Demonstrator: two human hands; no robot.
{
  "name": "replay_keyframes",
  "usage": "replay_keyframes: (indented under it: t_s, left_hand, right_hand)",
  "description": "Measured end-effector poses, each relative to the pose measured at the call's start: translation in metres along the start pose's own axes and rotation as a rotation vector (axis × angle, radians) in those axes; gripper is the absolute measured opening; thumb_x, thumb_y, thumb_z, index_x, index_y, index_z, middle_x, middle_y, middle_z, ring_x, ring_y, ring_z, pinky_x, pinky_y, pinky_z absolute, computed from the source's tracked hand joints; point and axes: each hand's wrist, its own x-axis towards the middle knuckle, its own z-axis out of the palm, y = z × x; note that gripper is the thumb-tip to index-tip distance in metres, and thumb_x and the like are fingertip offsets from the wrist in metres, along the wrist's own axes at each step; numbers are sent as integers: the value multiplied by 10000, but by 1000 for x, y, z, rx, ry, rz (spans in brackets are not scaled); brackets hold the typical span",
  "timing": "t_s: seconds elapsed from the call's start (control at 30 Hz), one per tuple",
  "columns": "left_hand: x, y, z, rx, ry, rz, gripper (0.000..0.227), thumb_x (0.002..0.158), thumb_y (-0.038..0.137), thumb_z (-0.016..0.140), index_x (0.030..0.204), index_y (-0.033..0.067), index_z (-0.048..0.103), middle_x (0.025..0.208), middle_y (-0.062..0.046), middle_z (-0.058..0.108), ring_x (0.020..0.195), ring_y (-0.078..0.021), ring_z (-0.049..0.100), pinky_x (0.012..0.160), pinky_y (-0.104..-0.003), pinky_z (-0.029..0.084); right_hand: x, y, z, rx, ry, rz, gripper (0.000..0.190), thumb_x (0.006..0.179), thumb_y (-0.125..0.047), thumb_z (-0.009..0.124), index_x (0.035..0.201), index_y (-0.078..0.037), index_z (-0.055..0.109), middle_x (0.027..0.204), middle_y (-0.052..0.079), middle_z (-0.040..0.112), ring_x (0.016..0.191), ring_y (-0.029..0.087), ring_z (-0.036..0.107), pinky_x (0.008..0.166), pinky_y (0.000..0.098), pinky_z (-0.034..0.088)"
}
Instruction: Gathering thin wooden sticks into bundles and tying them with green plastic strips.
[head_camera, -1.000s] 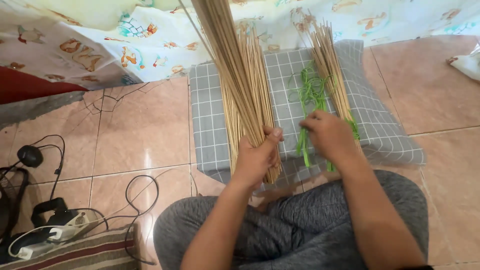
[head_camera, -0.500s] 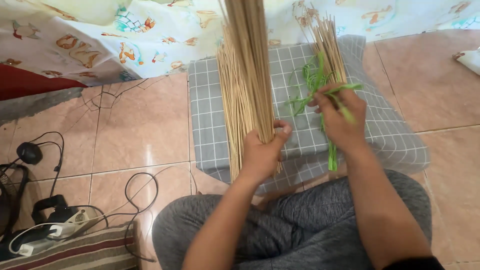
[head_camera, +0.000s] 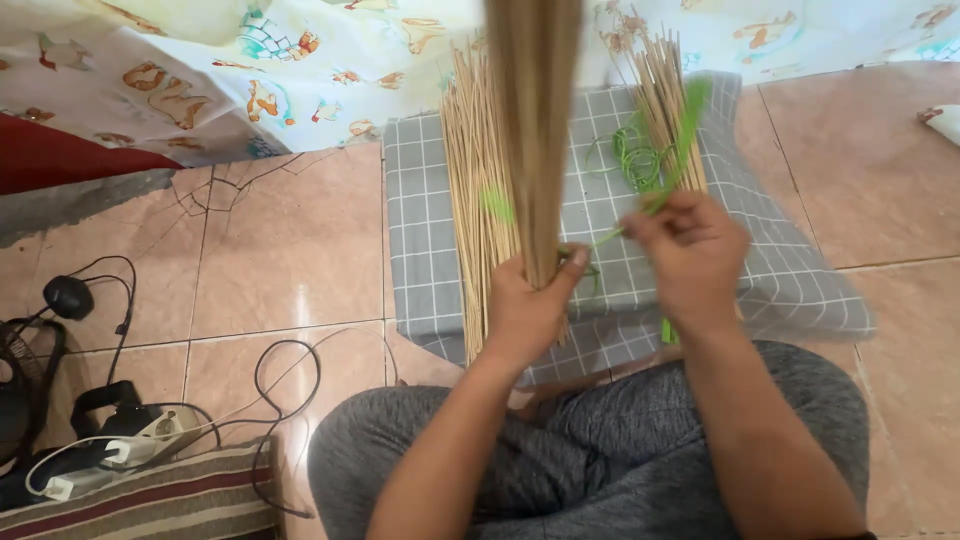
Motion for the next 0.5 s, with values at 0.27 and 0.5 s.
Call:
replay_keyframes:
  t_s: [0.27, 0.5]
  left_hand:
    - [7, 29, -32, -228, 242, -189, 264, 969, 281, 663, 1113, 69, 728, 662, 10, 482, 518, -99, 422, 471, -242, 434]
    - [20, 30, -78, -648, 468, 2, 239, 1008, 245, 638, 1063, 16, 676, 529, 72, 316, 458, -60, 333, 484, -244, 399]
  right_hand:
    - [38, -6, -46, 491, 450, 350, 146, 1044, -54, 660, 1137, -129, 743, 774, 17, 603, 664, 141, 630, 738, 316, 656]
    - [78, 128, -244, 658, 752, 22, 337, 985, 71, 700, 782, -151, 549, 737, -29, 464, 616, 55, 371, 648, 198, 337]
